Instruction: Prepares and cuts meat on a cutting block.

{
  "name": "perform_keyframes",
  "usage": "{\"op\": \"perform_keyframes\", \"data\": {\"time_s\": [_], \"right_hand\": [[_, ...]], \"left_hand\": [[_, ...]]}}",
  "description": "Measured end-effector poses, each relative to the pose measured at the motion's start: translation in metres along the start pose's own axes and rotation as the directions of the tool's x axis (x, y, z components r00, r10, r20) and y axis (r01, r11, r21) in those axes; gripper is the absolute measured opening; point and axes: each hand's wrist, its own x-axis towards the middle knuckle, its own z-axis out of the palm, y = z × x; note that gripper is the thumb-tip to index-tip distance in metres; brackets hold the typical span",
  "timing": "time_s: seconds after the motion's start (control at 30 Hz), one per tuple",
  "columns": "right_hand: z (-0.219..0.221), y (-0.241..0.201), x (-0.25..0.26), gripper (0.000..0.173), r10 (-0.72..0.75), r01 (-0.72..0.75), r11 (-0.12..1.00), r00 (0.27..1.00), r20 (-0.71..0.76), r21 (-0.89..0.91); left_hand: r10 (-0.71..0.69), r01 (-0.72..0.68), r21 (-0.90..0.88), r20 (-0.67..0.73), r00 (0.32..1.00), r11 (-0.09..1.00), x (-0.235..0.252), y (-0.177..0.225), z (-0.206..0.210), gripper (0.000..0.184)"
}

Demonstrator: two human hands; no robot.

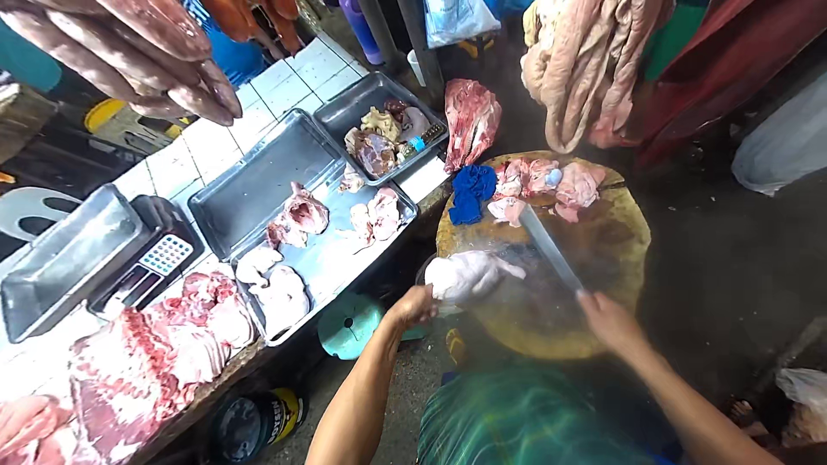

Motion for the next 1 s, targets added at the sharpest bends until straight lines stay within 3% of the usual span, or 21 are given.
{"op": "perform_keyframes", "data": {"time_s": [0.1,0.23,0.4,0.53,0.67,0.77,0.9,1.0], "right_hand": [[-0.006,0.021,-0.043,0.070,0.033,-0.033,0.999,0.999,0.014,-0.019],[0.011,0.014,-0.052,0.071,-0.031,0.038,0.995,0.996,0.081,-0.089],[0.037,-0.080,0.031,0.067,-0.227,0.267,0.939,0.954,0.195,-0.216],[0.044,-0.112,0.072,0.064,-0.298,0.327,0.915,0.943,0.151,-0.238],[0.066,-0.111,0.030,0.066,-0.115,0.109,0.991,0.990,0.081,0.080],[0.103,-0.122,-0.030,0.063,0.030,-0.021,0.955,0.999,-0.027,0.295],[0.168,-0.156,-0.071,0.060,0.174,-0.058,0.902,0.956,-0.235,0.429],[0.193,-0.187,-0.076,0.059,0.244,-0.091,0.890,0.923,-0.297,0.448]], "left_hand": [[-0.126,0.179,-0.304,0.185,0.975,0.936,-0.018,-0.027,0.011,0.045],[-0.137,0.324,-0.469,0.389,0.911,0.822,-0.014,-0.042,0.010,0.048],[-0.134,0.381,-0.387,0.531,0.837,0.840,0.000,-0.014,-0.012,0.050],[-0.123,0.405,-0.338,0.620,0.775,0.849,0.023,-0.002,-0.032,0.052],[-0.046,0.353,-0.319,0.681,0.731,0.880,0.043,0.001,-0.043,0.052],[-0.032,0.318,-0.290,0.691,0.722,0.903,0.047,0.001,-0.045,0.053],[-0.048,0.273,-0.234,0.671,0.740,0.933,0.048,0.000,-0.043,0.054],[-0.073,0.265,-0.204,0.648,0.758,0.942,0.046,0.003,-0.043,0.057]]}}
